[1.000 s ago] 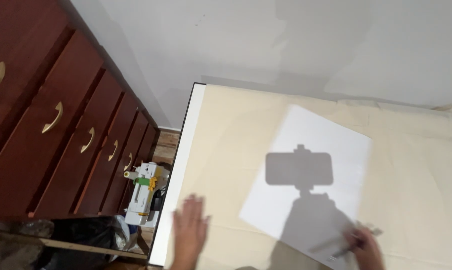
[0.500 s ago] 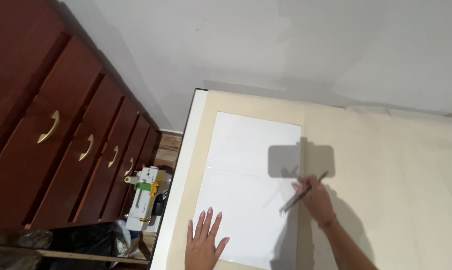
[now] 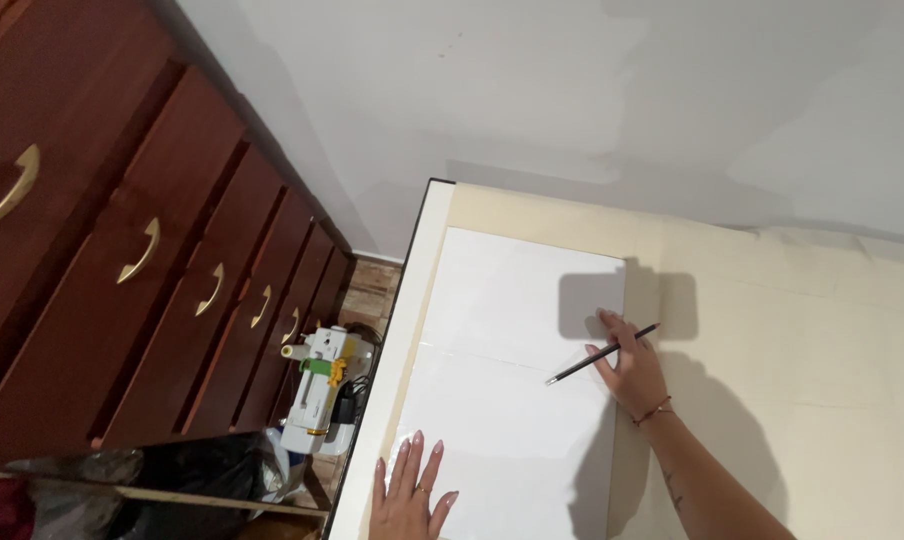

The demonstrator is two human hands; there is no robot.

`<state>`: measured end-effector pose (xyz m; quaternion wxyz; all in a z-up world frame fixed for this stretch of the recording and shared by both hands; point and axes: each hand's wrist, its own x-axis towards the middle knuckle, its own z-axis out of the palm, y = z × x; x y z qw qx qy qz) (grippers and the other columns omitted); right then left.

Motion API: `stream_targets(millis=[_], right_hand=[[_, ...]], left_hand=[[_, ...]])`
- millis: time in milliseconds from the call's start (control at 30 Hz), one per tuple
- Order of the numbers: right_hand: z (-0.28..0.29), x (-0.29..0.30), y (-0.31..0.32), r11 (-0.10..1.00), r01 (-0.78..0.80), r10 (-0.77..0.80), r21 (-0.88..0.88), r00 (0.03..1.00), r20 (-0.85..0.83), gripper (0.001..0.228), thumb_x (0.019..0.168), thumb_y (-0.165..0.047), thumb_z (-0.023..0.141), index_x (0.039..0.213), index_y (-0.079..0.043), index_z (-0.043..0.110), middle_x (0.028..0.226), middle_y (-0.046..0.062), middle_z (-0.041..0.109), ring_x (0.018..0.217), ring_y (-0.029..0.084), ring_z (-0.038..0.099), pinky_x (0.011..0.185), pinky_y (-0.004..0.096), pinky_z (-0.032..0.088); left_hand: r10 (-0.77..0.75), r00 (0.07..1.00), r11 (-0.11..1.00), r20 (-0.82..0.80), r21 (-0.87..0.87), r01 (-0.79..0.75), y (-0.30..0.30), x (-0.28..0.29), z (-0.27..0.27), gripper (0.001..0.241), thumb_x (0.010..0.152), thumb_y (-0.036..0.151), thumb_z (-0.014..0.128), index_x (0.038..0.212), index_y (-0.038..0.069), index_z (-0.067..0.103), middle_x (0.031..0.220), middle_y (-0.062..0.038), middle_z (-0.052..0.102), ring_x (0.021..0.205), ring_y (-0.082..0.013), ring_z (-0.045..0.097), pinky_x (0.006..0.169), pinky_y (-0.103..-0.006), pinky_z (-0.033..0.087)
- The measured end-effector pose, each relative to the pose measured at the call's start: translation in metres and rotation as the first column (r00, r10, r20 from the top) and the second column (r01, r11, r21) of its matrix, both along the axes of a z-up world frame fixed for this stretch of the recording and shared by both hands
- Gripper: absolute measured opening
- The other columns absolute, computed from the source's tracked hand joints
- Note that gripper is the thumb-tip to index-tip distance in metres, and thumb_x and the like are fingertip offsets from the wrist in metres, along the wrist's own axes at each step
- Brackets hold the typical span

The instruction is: Tracing the outline of a rectangular board onto fabric using a pencil

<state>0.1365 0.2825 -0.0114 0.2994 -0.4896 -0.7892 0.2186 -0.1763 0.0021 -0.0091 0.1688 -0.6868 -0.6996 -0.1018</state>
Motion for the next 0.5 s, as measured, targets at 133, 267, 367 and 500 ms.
stream_targets(millis=[133,267,367,500], right_hand=[[-0.010,0.000,0.002,0.998,0.070,-0.069,-0.007,0.997,0.042,0.059,0.091,-0.023,0.071,0.146,-0.010,0.053,0.104,0.007,0.063,0.131,0.028,0.060,0.107,0.041,0.049],[-0.015,0.004,0.000,0.985,0.141,-0.139,-0.097,0.990,0.024,0.054,0.090,-0.025,0.071,0.140,-0.009,0.058,0.102,0.005,0.063,0.133,0.026,0.060,0.104,0.037,0.051],[-0.013,0.002,-0.002,0.979,0.172,-0.173,-0.105,0.985,0.000,0.054,0.090,-0.026,0.073,0.140,-0.012,0.059,0.095,0.002,0.060,0.129,0.024,0.063,0.101,0.036,0.053],[-0.010,0.001,-0.003,0.986,0.153,-0.156,-0.063,0.987,-0.036,0.055,0.091,-0.023,0.072,0.142,-0.011,0.057,0.093,0.003,0.059,0.132,0.027,0.062,0.104,0.038,0.053]], left_hand=[[-0.017,1.000,1.000,0.018,-0.012,0.018,0.003,-0.002,-0.002,0.073,0.101,0.065,0.034,0.164,0.027,0.028,0.170,-0.003,0.028,0.155,-0.0183,0.029,0.126,-0.0436,0.023],[-0.007,0.999,1.000,0.051,-0.007,0.007,-0.002,0.005,-0.004,0.070,0.102,0.065,0.033,0.162,0.028,0.034,0.169,-0.002,0.031,0.156,-0.0173,0.028,0.127,-0.0411,0.021],[-0.019,0.999,1.000,0.043,0.010,0.018,0.000,0.004,-0.004,0.068,0.105,0.062,0.028,0.163,0.027,0.032,0.169,-0.003,0.031,0.157,-0.0182,0.027,0.128,-0.0421,0.018],[-0.016,1.000,1.000,0.014,0.009,0.016,0.002,0.005,-0.005,0.069,0.104,0.062,0.028,0.163,0.027,0.030,0.170,-0.003,0.030,0.157,-0.0179,0.027,0.127,-0.0413,0.021]])
